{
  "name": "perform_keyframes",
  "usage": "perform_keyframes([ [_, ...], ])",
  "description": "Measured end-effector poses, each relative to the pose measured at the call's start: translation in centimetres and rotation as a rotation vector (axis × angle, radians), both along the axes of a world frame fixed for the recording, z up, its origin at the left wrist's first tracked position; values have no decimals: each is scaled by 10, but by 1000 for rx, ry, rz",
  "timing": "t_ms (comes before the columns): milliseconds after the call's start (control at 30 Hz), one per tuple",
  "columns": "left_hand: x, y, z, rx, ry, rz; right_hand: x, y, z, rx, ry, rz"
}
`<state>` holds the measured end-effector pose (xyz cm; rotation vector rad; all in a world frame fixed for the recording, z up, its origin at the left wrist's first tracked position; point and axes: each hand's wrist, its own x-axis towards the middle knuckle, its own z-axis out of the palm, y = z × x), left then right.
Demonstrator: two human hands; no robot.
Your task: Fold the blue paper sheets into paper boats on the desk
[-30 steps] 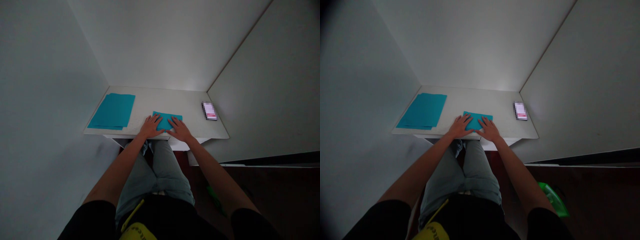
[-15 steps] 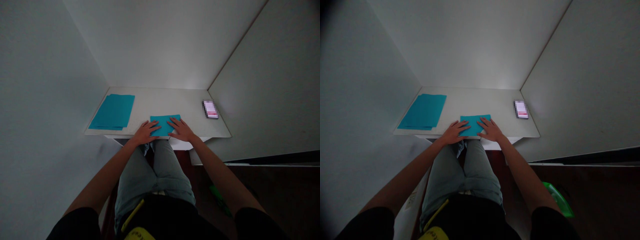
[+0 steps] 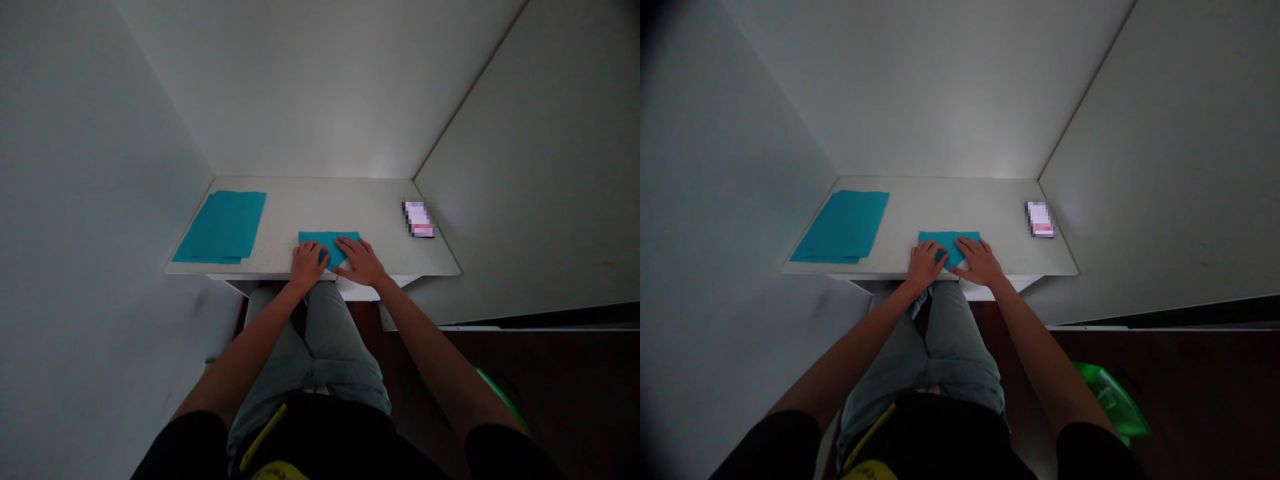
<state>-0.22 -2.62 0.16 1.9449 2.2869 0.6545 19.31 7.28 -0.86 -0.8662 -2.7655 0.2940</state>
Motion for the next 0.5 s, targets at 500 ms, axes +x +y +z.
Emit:
perform_keyframes([
  [500, -27, 5, -6, 47, -79, 10, 8, 2, -3, 15, 81, 28],
])
